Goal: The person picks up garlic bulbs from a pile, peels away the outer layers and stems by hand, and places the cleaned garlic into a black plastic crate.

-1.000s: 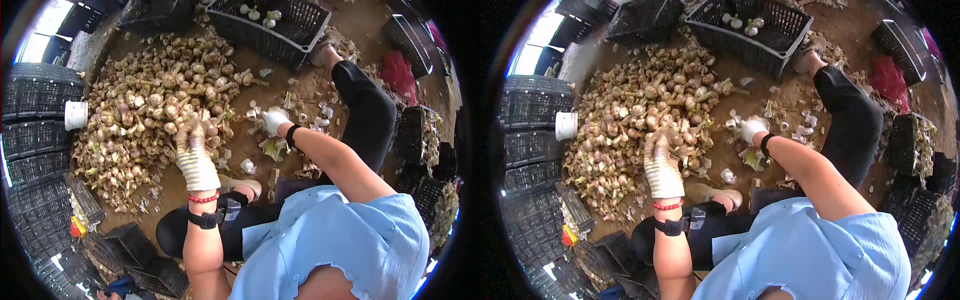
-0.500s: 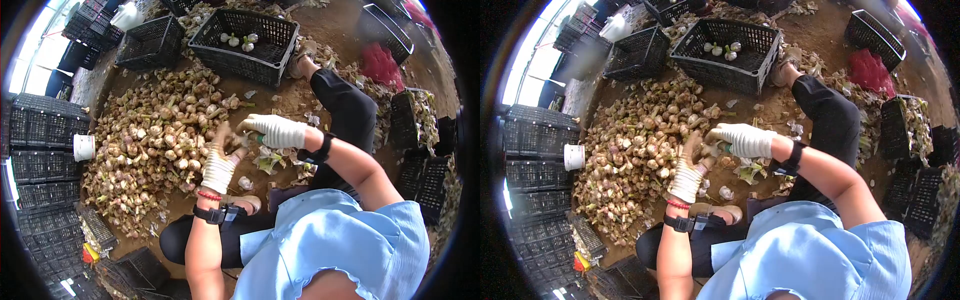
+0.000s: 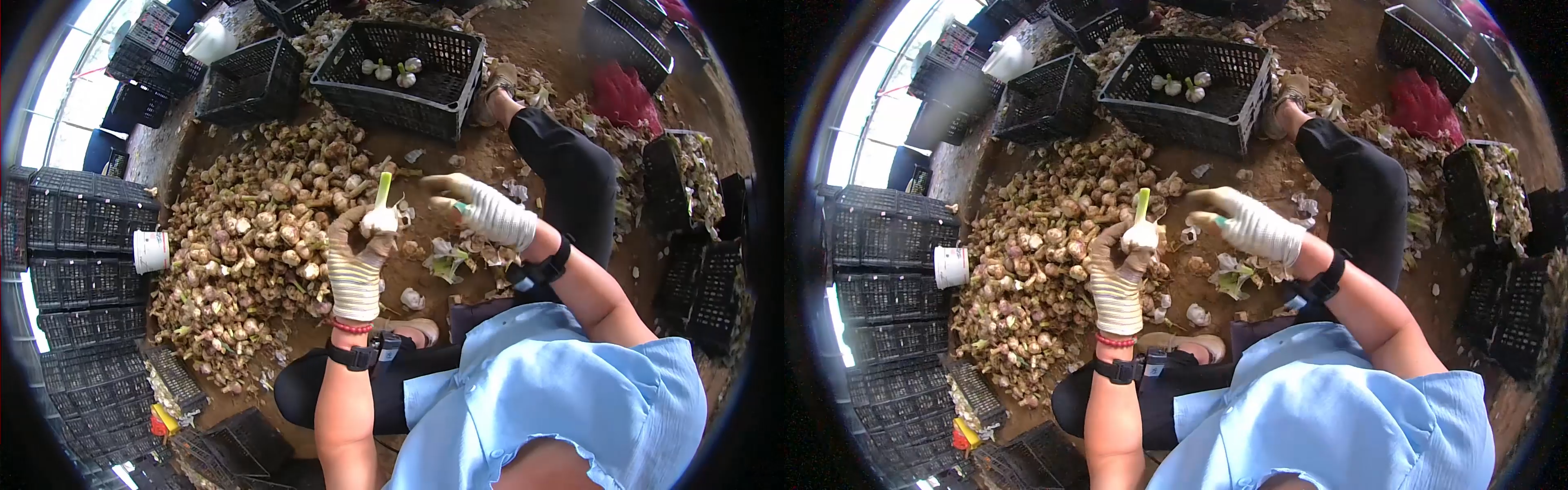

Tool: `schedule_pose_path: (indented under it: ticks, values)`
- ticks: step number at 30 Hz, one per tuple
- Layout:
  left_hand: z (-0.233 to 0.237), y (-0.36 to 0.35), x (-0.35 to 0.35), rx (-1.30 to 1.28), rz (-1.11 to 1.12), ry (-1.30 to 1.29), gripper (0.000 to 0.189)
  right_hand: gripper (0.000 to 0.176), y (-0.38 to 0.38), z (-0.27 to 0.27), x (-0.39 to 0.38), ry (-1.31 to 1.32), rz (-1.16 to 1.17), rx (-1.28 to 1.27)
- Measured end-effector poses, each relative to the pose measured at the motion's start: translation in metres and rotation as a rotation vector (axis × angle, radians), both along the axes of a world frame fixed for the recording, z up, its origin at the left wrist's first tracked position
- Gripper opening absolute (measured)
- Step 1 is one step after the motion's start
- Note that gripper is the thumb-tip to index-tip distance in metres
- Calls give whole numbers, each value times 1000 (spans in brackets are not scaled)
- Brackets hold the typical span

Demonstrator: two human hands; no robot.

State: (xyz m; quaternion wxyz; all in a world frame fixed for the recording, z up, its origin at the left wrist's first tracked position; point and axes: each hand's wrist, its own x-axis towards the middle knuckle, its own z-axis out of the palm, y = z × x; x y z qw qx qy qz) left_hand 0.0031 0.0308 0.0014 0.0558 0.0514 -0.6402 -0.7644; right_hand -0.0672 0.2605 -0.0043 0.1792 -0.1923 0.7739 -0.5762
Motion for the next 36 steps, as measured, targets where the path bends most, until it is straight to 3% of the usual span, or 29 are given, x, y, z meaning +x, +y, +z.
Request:
schedule_pose_path:
  ticks: [2,4,6,7,11,13,16,18,22,24,26,28,30,33,36]
  values:
    - [1,6,0,-243,74,97,49,63,-23,19,11,-341,78,-467]
    - [4,2,0,-617,74,224,55,63,-42,18,14,-291,137,-614]
    - [2,-1,0,-701,92,315,55,53,-62,16,11,-349,101,-766]
    - [1,-2,2,-698,99,319,55,39,-66,26,15,-412,42,-740]
    - [9,0,8,-713,116,245,57,29,-71,35,16,-421,-22,-567]
    - [10,0,9,-776,132,275,57,28,-66,31,14,-383,23,-575]
    - [-1,-1,10,-474,57,148,49,27,-50,47,14,-436,97,-514]
    - [-3,-1,10,-386,39,138,47,27,-47,33,8,-268,188,-460]
    - [-7,0,7,-337,68,137,42,35,-35,30,2,-437,250,-479]
    - [-5,-1,6,-362,103,137,43,36,-37,35,9,-362,149,-492]
    - [-3,0,5,-379,99,149,50,32,-37,54,14,-512,7,-373]
    - [2,0,0,-709,-62,388,60,24,-45,25,14,-457,-12,-446]
    - [13,7,5,-1017,-40,469,70,22,-48,21,14,-445,0,-438]
    - [6,7,1,-983,31,523,70,24,-39,33,13,-361,35,-341]
    - [3,12,4,-845,40,491,61,19,-29,33,7,-400,98,-406]
